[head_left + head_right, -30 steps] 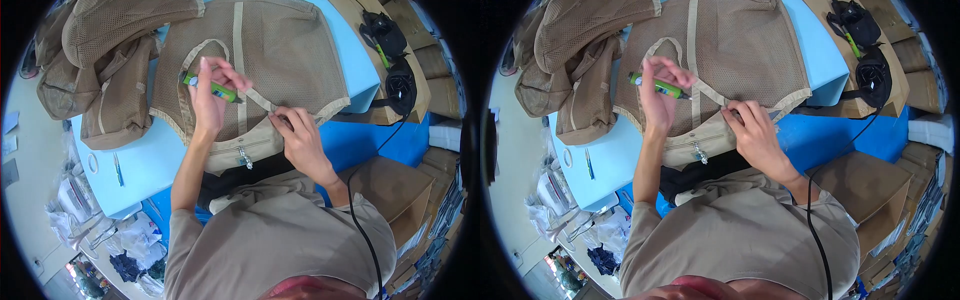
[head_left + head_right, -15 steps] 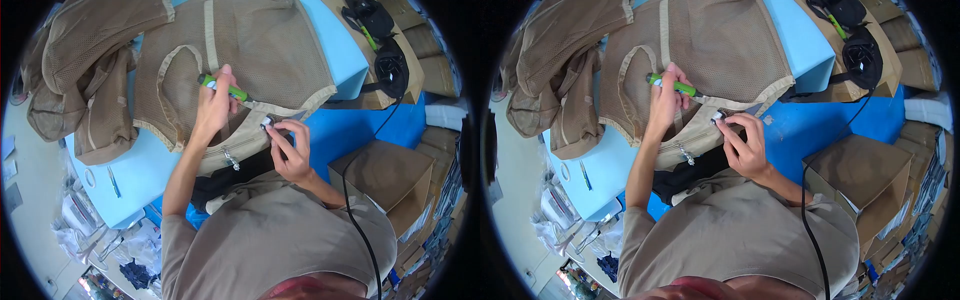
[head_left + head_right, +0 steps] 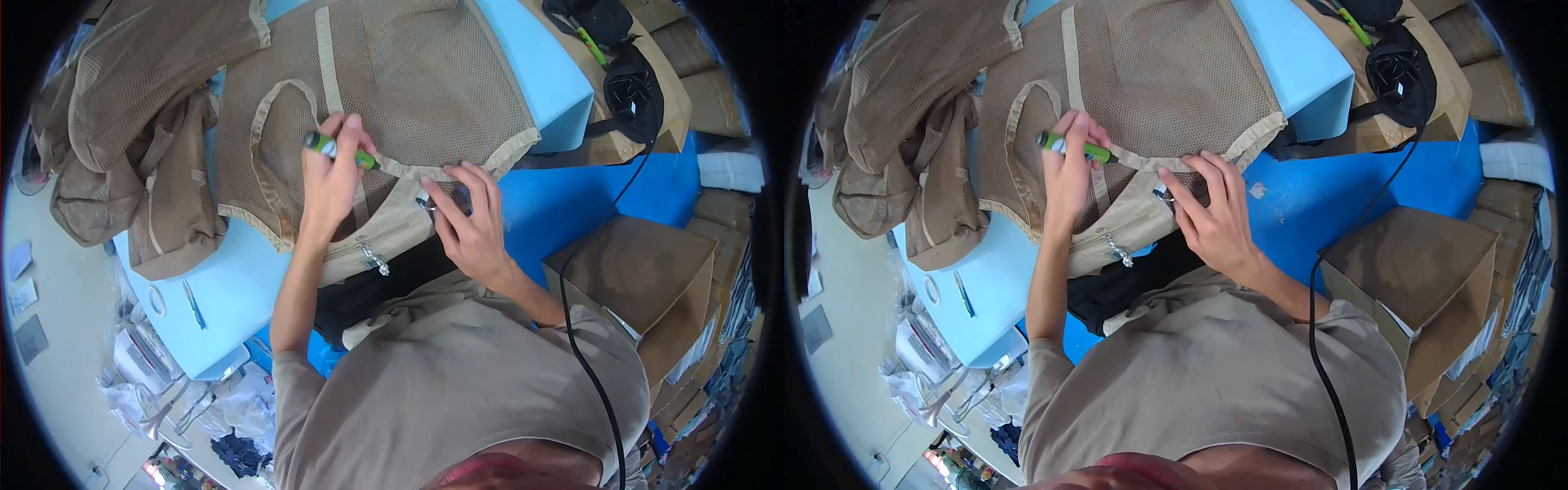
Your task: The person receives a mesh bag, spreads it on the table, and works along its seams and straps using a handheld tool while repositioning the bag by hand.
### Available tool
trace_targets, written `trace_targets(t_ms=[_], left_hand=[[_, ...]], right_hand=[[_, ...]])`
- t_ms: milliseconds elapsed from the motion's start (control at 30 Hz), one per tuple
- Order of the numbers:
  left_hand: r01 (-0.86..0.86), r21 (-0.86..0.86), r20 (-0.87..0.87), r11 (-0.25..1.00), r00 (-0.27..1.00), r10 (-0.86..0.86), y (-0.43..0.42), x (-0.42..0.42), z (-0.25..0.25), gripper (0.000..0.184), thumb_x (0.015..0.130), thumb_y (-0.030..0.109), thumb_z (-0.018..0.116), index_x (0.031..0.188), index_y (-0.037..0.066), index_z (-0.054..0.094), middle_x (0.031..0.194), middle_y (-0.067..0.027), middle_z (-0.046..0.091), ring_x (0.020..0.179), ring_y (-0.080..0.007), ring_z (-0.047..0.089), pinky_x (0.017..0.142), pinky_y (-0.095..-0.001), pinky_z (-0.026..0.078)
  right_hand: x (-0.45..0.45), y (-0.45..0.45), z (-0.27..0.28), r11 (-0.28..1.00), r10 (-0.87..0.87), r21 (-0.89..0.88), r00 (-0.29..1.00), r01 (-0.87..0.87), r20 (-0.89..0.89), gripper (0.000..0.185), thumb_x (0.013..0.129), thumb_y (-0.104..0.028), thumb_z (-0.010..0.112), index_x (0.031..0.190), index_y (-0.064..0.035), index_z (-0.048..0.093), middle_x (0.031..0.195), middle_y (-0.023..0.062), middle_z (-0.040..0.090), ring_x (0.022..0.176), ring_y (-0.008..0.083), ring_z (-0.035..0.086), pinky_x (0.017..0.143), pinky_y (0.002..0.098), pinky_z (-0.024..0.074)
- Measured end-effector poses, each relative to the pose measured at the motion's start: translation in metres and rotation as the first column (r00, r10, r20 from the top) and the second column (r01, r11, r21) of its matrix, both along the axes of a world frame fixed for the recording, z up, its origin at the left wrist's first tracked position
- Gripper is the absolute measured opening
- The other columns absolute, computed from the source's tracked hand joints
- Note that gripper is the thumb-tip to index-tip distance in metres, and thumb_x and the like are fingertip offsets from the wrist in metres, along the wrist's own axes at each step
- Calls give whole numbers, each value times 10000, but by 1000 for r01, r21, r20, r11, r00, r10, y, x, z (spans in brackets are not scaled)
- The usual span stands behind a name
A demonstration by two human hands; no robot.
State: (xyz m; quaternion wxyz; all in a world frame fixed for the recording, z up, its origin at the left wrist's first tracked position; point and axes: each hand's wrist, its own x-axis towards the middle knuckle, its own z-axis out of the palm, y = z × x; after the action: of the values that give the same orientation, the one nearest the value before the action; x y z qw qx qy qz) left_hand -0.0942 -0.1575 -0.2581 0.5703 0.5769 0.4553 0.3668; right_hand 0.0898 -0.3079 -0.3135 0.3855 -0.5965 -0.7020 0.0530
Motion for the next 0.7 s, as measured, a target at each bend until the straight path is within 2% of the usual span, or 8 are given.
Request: trace_targets(t_ms=[67,133,167,200,233,300,367,700], left_hand=[[-57,209,-95,976,992,78,-8,4,10,414,1114,312,578,842,3,617,711,-37,629,645,-75,538,566,-283,395],[-61,237,-89,970,993,84,-17,17,25,370,1084,243,650,804,3,625,691,-8,611,644,-59,516,565,-277,383],[3,224,-109,975,994,22,-20,21,29,368,1080,244,662,804,3,629,685,1,610,639,-59,518,565,-276,393],[70,217,-131,974,990,-42,-21,25,31,366,1076,245,674,804,4,633,678,11,608,634,-58,520,565,-274,402],[27,149,13,988,999,-29,-25,36,27,305,1043,186,727,806,18,633,684,21,627,631,-45,533,552,-253,399],[20,137,26,990,999,-24,-22,40,6,277,1023,146,746,805,25,624,700,16,641,636,-41,547,548,-244,406],[-14,79,157,997,988,2,-21,45,-14,263,964,24,782,794,40,581,751,-8,663,648,-37,585,546,-225,442],[-38,154,130,987,991,18,-28,44,-31,282,971,3,756,779,28,551,815,-42,674,649,-50,591,557,-232,467]], right_hand=[[-3,1,0,1000,20,-16,999,-20,-48,639,859,-8,740,1470,-182,671,1449,187,507,1379,438,466,1127,602,432],[-7,-4,8,992,24,-121,1000,-24,0,683,831,19,753,1473,-198,668,1486,207,479,1434,488,430,1177,612,399],[-8,-6,9,987,23,-159,1000,-21,9,738,812,24,756,1496,-230,645,1520,216,443,1482,518,370,1197,673,354],[-9,-9,12,987,23,-159,1000,-22,6,738,812,24,756,1496,-230,645,1520,216,443,1482,518,370,1197,673,354],[-11,-10,15,987,4,-161,999,4,47,738,812,17,752,1500,-226,641,1524,218,440,1484,509,361,1195,677,348],[-13,-10,16,986,-14,-162,997,28,82,738,813,9,747,1505,-221,637,1528,220,438,1486,501,353,1193,681,342],[-13,-11,14,988,-11,-152,994,28,109,702,857,-80,743,1535,-204,609,1548,230,446,1469,471,384,1189,695,341],[-11,-10,5,989,4,-143,989,18,148,672,842,-89,737,1500,-183,639,1527,230,485,1431,406,459,1159,645,391]])
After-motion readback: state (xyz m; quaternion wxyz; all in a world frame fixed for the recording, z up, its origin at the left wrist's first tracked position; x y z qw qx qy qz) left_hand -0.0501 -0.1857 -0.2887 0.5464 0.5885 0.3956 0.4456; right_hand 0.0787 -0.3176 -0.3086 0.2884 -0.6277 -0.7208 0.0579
